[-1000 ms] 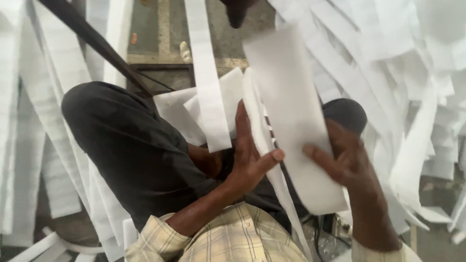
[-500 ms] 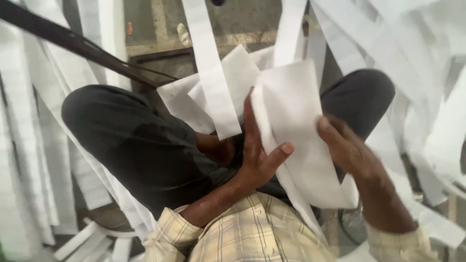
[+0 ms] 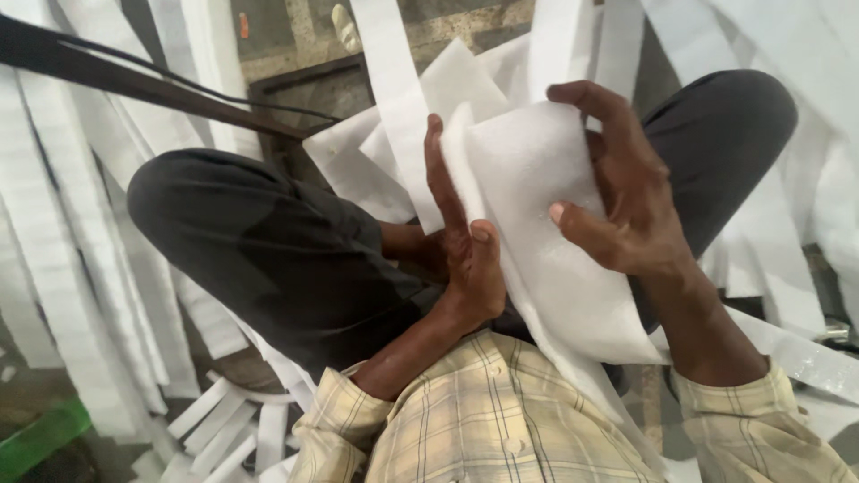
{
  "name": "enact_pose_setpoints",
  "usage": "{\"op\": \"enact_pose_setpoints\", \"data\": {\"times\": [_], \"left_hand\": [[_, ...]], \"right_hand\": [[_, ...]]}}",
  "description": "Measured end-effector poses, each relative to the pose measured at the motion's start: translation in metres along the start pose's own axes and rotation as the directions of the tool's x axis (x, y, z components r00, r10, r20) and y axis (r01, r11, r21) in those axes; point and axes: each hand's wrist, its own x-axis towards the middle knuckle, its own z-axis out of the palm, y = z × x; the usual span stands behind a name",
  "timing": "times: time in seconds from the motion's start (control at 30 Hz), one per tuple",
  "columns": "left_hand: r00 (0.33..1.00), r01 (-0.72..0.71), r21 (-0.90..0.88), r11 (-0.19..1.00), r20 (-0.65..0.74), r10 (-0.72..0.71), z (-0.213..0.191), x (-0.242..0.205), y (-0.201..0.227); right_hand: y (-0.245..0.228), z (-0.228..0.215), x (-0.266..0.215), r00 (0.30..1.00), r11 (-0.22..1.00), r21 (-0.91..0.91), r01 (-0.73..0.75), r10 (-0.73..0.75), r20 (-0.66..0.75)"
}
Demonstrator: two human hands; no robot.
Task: The person sits cross-legged and repeatedly folds white foam sheets in half by hand, aligning edges and pressing the folds. The person handles multiple foam sheets one at a time, stacking the folded pieces on the lap.
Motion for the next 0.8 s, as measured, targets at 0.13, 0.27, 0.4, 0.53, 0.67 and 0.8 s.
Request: {"op": "enact_pose_setpoints", "data": {"times": [0.13, 0.27, 0.4, 0.53, 0.67, 0.8], "left_hand": [[0.999, -0.032, 0.045, 0.998, -0.019, 0.033, 0.002, 0.003, 0.002], [0.998, -0.055, 0.053, 0.997, -0.021, 0.056, 0.002, 0.005, 0.0], [0.997, -0.075, -0.008, 0.997, -0.031, 0.074, 0.002, 0.011, -0.007], [0.997, -0.063, 0.109, 0.992, -0.042, 0.068, -0.002, 0.006, -0.021], [0.998, -0.04, 0.048, 0.998, -0.044, 0.042, -0.002, 0.0, -0.025], [0.998, -0.048, -0.106, 0.993, -0.043, 0.043, 0.0, 0.002, -0.022]], "right_hand": [[0.008, -0.001, 0.011, 0.992, 0.992, 0.011, 0.126, -0.126, -0.003], [0.009, -0.003, 0.026, 0.997, 0.994, -0.071, 0.078, -0.079, 0.0], [0.006, -0.002, 0.04, 0.998, 0.998, 0.027, 0.064, -0.064, -0.03], [0.011, 0.002, 0.039, 0.998, 0.993, -0.12, 0.013, -0.019, -0.056], [0.019, 0.0, 0.031, 1.0, 0.999, -0.054, 0.002, -0.004, -0.03], [0.027, -0.005, 0.031, 0.995, 0.999, -0.009, -0.046, 0.045, -0.094]]}}
